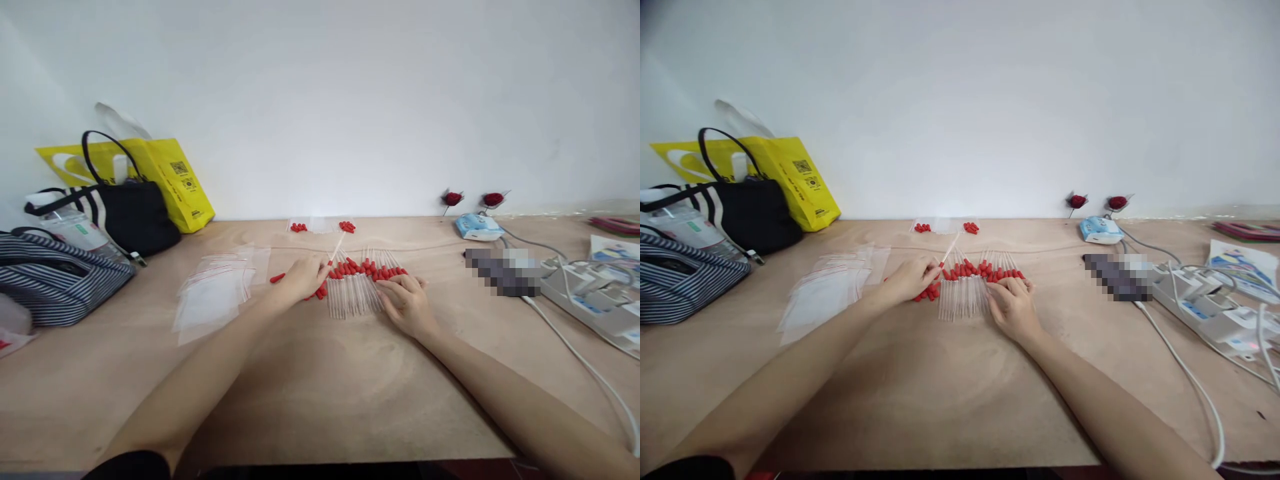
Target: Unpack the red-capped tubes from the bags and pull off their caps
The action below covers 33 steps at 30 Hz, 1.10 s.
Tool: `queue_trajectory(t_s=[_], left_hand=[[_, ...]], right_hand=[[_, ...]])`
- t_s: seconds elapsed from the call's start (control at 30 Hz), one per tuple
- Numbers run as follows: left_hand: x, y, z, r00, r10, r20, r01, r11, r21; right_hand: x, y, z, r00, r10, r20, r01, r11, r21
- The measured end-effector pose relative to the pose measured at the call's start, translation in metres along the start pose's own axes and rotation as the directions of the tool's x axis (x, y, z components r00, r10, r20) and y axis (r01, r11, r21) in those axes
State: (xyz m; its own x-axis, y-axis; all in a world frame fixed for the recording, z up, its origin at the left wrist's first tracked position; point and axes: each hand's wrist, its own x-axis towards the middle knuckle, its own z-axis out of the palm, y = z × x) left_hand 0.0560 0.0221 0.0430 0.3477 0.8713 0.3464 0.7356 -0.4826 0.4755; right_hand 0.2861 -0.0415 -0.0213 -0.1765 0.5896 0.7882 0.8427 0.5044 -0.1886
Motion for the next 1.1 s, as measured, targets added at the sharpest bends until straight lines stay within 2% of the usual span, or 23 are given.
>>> queue_trajectory(t_s=[0.07, 0.1, 0.17, 0.23, 0.3, 0.33, 0.4, 0.47, 0.5, 0.6, 0.7, 0.93, 1.1], left_hand=[[-0.022, -0.003, -0.006, 0.977, 0.198, 0.075, -0.209, 0.961, 0.183], [-0.032, -0.006, -0.007, 0.950, 0.302, 0.081, -0.312, 0.910, 0.272], [-0.049, -0.014, -0.005, 0.865, 0.498, 0.061, -0.478, 0.783, 0.398], [-0.061, -0.021, 0.001, 0.763, 0.646, 0.006, -0.570, 0.669, 0.477], [-0.067, -0.024, 0.007, 0.676, 0.736, -0.042, -0.618, 0.597, 0.512], [-0.069, -0.024, 0.009, 0.645, 0.762, -0.056, -0.635, 0.576, 0.515], [-0.070, -0.023, 0.013, 0.613, 0.788, -0.059, -0.664, 0.554, 0.501], [-0.070, -0.019, 0.016, 0.609, 0.789, -0.076, -0.670, 0.563, 0.484], [-0.070, -0.018, 0.017, 0.621, 0.778, -0.096, -0.660, 0.585, 0.472], [-0.068, -0.015, 0.021, 0.690, 0.708, -0.153, -0.610, 0.682, 0.405], [-0.066, -0.014, 0.025, 0.738, 0.661, -0.139, -0.602, 0.737, 0.309], [-0.069, -0.014, 0.027, 0.737, 0.665, -0.123, -0.631, 0.742, 0.227], [-0.071, -0.014, 0.024, 0.740, 0.663, -0.114, -0.634, 0.744, 0.209]], right_hand=[[0.002, -0.005, -0.001, 0.998, -0.008, -0.058, 0.009, 1.000, 0.006], [0.003, -0.009, -0.001, 0.996, -0.026, -0.081, 0.027, 1.000, 0.007], [0.006, -0.019, -0.001, 0.991, -0.097, -0.089, 0.098, 0.995, 0.000], [0.008, -0.030, -0.001, 0.981, -0.193, -0.035, 0.193, 0.981, -0.017], [0.009, -0.039, 0.003, 0.962, -0.269, 0.040, 0.270, 0.963, -0.023], [0.009, -0.043, 0.005, 0.954, -0.292, 0.068, 0.294, 0.956, -0.021], [0.008, -0.047, 0.011, 0.949, -0.302, 0.088, 0.304, 0.952, -0.012], [0.006, -0.047, 0.016, 0.951, -0.296, 0.089, 0.297, 0.955, 0.008], [0.005, -0.046, 0.017, 0.951, -0.294, 0.090, 0.294, 0.956, 0.021], [0.004, -0.043, 0.019, 0.946, -0.314, 0.077, 0.310, 0.949, 0.057], [0.004, -0.043, 0.017, 0.936, -0.349, 0.050, 0.345, 0.936, 0.066], [0.006, -0.045, 0.015, 0.920, -0.391, -0.010, 0.390, 0.916, 0.094], [0.005, -0.046, 0.012, 0.911, -0.412, 0.011, 0.409, 0.907, 0.102]])
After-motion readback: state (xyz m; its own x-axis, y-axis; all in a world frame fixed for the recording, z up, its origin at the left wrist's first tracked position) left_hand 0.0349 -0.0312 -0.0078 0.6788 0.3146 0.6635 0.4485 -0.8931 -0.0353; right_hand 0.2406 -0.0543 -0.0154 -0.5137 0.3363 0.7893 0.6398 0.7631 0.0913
